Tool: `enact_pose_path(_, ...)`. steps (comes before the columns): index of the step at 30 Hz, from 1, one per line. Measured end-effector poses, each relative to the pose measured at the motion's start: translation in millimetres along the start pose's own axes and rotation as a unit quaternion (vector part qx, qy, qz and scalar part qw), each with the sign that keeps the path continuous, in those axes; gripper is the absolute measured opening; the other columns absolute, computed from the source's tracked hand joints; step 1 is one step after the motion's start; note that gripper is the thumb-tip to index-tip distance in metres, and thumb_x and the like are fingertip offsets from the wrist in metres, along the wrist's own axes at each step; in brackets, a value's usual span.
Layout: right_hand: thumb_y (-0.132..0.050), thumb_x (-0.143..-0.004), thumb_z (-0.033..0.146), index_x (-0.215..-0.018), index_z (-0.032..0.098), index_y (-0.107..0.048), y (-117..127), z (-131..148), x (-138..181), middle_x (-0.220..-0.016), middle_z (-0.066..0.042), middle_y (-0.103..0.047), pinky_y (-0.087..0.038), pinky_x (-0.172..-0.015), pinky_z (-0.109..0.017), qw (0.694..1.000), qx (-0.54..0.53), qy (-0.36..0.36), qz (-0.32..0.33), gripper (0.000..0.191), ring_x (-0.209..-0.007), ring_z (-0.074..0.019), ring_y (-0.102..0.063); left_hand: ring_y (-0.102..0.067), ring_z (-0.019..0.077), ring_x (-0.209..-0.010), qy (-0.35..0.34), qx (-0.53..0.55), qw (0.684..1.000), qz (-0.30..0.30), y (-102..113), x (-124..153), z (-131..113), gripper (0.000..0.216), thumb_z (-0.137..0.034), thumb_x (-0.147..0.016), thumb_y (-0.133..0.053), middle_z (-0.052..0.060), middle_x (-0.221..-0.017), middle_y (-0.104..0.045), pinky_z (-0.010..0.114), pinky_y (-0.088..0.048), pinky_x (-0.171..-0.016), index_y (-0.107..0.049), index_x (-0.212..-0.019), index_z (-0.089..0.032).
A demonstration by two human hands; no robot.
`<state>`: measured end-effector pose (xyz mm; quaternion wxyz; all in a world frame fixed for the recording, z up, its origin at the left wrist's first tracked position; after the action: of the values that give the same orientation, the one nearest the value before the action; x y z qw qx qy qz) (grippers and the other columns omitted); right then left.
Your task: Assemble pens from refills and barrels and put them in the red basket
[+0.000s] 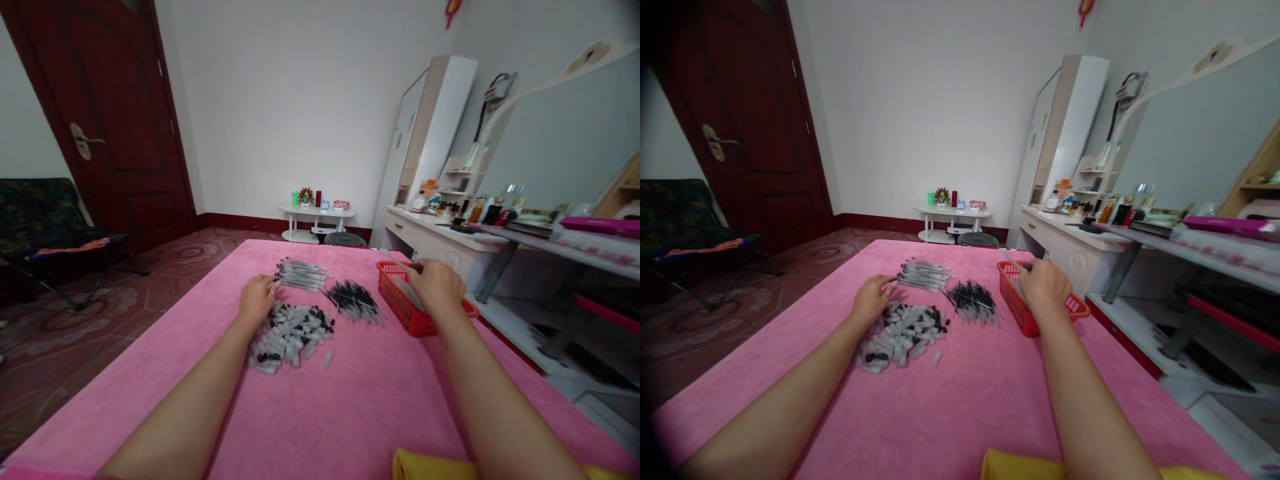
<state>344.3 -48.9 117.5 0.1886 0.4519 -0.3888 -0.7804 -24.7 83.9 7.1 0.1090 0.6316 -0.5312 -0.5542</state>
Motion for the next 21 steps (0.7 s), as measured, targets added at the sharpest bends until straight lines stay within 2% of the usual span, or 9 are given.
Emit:
enact_pose_path(2,-0.057,-0.075,0.034,-0.092,0.021,-0.074,-1,-1,-1,-0.085,-0.012,-0.07,-0.043,-0.068,-0.031,1.0,-0.017,0.016,-0.018,0.027,-0.081,-0.0237,-0.064,-0.059,0.0204,-0.092,0.067,-0.001,0.997,0.048,-8,3,14,0.039,-0.041,-0.089,-0.038,0.01,-0.097,-0.068,0.029,-0.041,-0.077,-0.068,-0.097,-0.018)
enact_pose_path(5,-0.055,-0.078,0.032,-0.093,0.019,-0.072,-15,25,10,-0.092,-0.01,-0.071,-0.044,-0.071,-0.029,0.992,-0.086,0.096,0.008,0.027,-0.084,-0.0218,-0.063,-0.061,0.0189,-0.082,0.13,0.007,0.986,0.105,-17,7,23,0.042,-0.044,-0.089,-0.035,0.009,-0.088,-0.07,0.025,-0.038,-0.065,-0.069,-0.087,-0.019)
enact_pose_path(8,-0.053,-0.079,0.028,-0.088,0.018,-0.072,-44,70,35,-0.091,-0.007,-0.071,-0.043,-0.072,-0.025,0.964,-0.168,0.187,0.091,0.023,-0.083,-0.0186,-0.062,-0.06,0.0181,-0.079,0.126,0.002,0.984,0.122,-19,8,22,0.038,-0.043,-0.087,-0.04,0.007,-0.086,-0.071,0.025,-0.034,-0.06,-0.069,-0.082,-0.02)
enact_pose_path(12,-0.057,-0.076,0.022,-0.087,0.018,-0.072,-90,131,71,-0.091,-0.007,-0.071,-0.043,-0.074,-0.024,0.921,-0.192,0.278,0.196,0.019,-0.083,-0.0177,-0.062,-0.06,0.0174,-0.076,0.111,-0.002,0.985,0.131,-20,8,22,0.033,-0.042,-0.084,-0.045,0.006,-0.084,-0.071,0.025,-0.031,-0.058,-0.07,-0.079,-0.022)
enact_pose_path(14,-0.057,-0.076,0.02,-0.093,0.018,-0.071,-111,153,77,-0.096,-0.007,-0.07,-0.043,-0.078,-0.023,0.914,-0.176,0.288,0.224,0.022,-0.088,-0.0175,-0.062,-0.06,0.0175,-0.075,0.11,-0.002,0.986,0.126,-20,8,24,0.032,-0.042,-0.084,-0.046,0.006,-0.083,-0.07,0.025,-0.032,-0.058,-0.07,-0.079,-0.022)
enact_pose_path(17,-0.056,-0.076,0.017,-0.1,0.019,-0.07,-136,176,73,-0.102,-0.006,-0.069,-0.044,-0.079,-0.023,0.923,-0.125,0.27,0.245,0.028,-0.094,-0.0176,-0.062,-0.059,0.0173,-0.075,0.11,0.003,0.987,0.117,-19,7,26,0.03,-0.04,-0.084,-0.047,0.005,-0.084,-0.07,0.025,-0.032,-0.06,-0.071,-0.08,-0.023)
enact_pose_path(21,-0.056,-0.074,0.014,-0.095,0.021,-0.071,-155,198,65,-0.1,-0.007,-0.07,-0.044,-0.078,-0.026,0.929,-0.082,0.257,0.253,0.027,-0.098,-0.0205,-0.062,-0.059,0.0174,-0.074,0.112,0.013,0.987,0.111,-20,7,29,0.029,-0.041,-0.083,-0.048,0.005,-0.083,-0.07,0.026,-0.032,-0.059,-0.07,-0.077,-0.023)
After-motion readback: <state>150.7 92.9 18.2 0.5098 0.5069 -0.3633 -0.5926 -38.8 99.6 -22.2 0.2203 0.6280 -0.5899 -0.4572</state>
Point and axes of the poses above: each hand's wrist, its own x-axis away from the middle knuckle, its own y-axis out of the back of the hand, z = x × y, the point moved 6 cm from there along -x, towards the middle knuckle
